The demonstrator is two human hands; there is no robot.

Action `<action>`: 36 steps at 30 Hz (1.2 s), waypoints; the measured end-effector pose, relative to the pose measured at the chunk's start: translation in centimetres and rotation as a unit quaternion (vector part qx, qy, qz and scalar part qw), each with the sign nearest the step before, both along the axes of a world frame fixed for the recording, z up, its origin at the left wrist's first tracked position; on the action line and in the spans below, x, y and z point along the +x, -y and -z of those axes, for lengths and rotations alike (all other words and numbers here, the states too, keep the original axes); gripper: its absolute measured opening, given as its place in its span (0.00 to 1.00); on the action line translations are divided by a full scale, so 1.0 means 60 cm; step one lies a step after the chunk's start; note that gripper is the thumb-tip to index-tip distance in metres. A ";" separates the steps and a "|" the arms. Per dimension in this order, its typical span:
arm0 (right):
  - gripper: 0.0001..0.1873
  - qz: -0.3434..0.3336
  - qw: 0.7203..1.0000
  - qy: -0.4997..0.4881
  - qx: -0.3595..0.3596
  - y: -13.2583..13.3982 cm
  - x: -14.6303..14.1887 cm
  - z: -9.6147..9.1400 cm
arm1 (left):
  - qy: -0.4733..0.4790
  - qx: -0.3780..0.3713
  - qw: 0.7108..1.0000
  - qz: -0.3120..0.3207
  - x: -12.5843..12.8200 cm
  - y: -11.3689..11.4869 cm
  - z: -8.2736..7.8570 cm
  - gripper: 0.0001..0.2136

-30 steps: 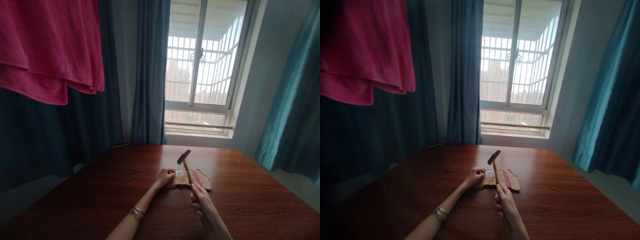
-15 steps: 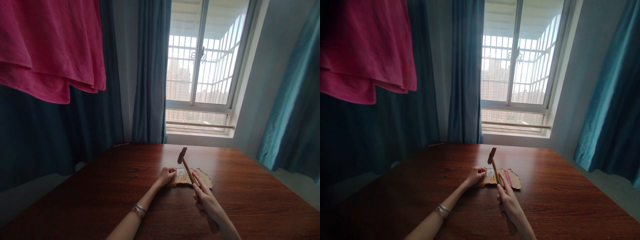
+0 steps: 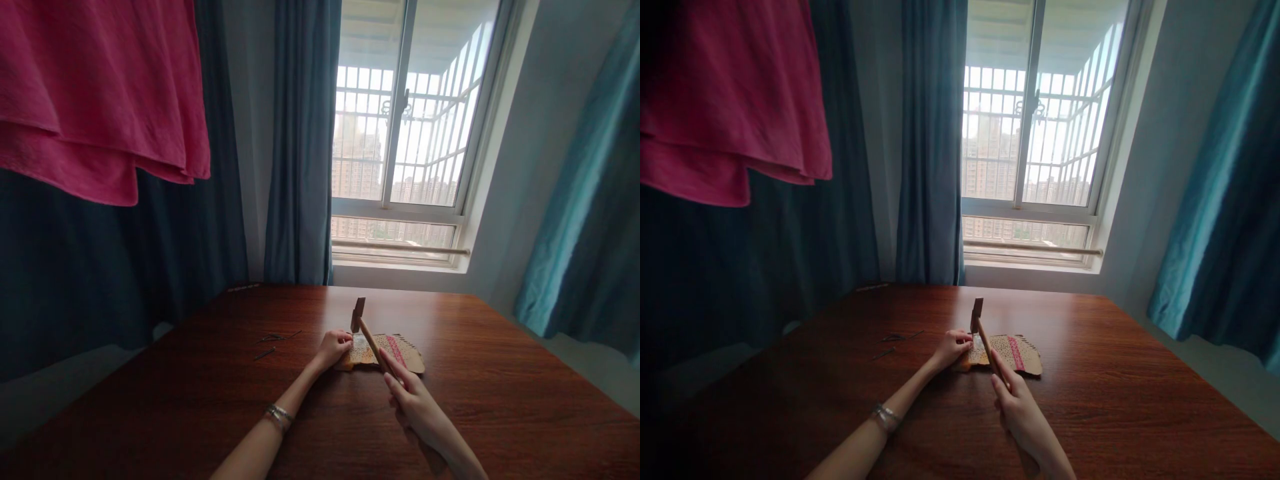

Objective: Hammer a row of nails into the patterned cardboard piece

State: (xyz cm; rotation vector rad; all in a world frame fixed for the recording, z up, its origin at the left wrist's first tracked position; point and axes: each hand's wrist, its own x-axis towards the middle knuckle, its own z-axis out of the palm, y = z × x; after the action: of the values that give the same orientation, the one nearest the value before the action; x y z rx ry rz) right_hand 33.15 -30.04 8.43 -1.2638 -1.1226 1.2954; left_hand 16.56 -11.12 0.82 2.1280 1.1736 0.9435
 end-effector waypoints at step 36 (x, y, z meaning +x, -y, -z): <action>0.35 -0.020 0.996 0.079 0.035 0.009 -0.010 -0.017 | 0.010 0.038 0.998 0.039 0.001 -0.005 0.010 0.10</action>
State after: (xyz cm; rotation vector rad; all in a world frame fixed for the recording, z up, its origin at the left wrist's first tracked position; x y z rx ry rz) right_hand 32.58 -30.57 9.42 -1.3147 -1.3000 1.1918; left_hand 16.59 -10.80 0.20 2.2027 1.0530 0.9863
